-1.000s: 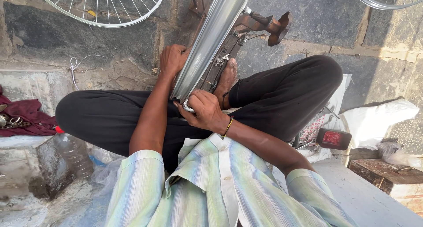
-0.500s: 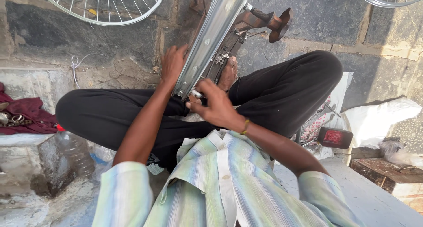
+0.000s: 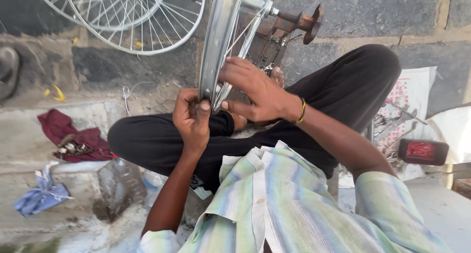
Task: The person is repairing a bicycle wheel by tightening and adjusting the spokes using a small wrench while the wheel is mounted on a truing stand.
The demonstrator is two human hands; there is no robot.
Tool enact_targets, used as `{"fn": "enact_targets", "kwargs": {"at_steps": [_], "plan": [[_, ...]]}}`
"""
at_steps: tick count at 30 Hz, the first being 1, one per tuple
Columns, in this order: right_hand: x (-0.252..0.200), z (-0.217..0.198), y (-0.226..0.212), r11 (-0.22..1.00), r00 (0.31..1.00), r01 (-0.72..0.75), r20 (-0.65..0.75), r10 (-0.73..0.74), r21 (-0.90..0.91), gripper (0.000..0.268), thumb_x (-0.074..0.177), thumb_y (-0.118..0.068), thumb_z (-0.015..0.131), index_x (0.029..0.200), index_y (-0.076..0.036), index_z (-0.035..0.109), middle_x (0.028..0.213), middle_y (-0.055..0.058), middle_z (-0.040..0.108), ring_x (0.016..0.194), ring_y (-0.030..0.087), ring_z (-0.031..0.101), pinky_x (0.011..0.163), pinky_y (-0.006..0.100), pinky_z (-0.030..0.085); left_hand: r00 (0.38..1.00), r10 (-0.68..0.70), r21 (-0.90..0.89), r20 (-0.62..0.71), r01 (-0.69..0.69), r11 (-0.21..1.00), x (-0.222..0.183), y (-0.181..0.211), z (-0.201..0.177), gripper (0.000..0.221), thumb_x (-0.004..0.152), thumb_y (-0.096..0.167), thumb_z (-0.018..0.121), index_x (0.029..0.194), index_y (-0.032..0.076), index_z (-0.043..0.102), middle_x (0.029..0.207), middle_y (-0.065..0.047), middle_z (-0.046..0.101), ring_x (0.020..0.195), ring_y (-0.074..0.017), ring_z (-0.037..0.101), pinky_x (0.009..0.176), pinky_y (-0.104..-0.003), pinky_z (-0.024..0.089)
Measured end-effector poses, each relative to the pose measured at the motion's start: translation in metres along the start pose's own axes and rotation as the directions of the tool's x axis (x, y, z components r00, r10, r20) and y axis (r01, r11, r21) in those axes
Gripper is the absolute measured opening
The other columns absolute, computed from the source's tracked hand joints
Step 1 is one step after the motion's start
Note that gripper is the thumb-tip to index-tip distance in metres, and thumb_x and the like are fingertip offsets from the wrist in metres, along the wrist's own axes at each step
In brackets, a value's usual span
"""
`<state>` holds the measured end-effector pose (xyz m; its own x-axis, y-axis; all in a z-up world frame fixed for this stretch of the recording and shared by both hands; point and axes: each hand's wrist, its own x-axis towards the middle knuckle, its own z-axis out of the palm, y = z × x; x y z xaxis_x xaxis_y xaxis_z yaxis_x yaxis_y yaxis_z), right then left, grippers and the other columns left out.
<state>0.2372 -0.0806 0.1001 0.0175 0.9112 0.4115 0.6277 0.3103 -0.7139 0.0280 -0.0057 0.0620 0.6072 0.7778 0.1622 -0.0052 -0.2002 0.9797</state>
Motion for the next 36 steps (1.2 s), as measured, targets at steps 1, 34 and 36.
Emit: {"fn": "enact_targets", "kwargs": {"at_steps": [1,34,36], "plan": [[0.004,-0.007,0.000,0.997,0.999,-0.011,0.039,0.009,0.071,0.044,0.091,-0.020,0.075,0.127,0.000,0.059,0.124,0.016,0.063,0.126,0.034,0.057,0.117,0.051,0.039,0.999,0.016,-0.065,-0.027,-0.018,0.998,0.008,0.007,0.004,0.037,0.109,0.035,0.067,0.107,0.000,0.058,0.100,0.001,0.054,0.080,-0.0036,0.047,0.070,-0.022,0.040],[-0.005,-0.013,0.027,0.892,0.785,-0.301,-0.443,0.433,0.337,0.018,0.103,-0.018,0.069,0.116,-0.005,0.067,0.111,0.009,0.072,0.101,0.018,0.072,0.090,0.036,0.061,0.989,0.142,-0.096,0.044,-0.137,0.986,0.098,0.114,0.039,0.036,0.111,0.019,0.065,0.135,-0.004,0.051,0.111,-0.019,0.067,0.104,-0.0222,0.068,0.096,-0.034,0.057],[-0.034,-0.014,0.028,0.859,0.743,-0.359,-0.445,0.500,0.367,0.018,0.103,-0.019,0.068,0.116,-0.006,0.067,0.107,0.008,0.071,0.094,0.016,0.072,0.083,0.032,0.061,0.998,-0.002,-0.285,0.058,0.019,0.958,0.070,0.049,0.034,0.037,0.112,0.021,0.066,0.138,0.000,0.051,0.102,-0.019,0.073,0.097,-0.0214,0.073,0.089,-0.033,0.059]]}}
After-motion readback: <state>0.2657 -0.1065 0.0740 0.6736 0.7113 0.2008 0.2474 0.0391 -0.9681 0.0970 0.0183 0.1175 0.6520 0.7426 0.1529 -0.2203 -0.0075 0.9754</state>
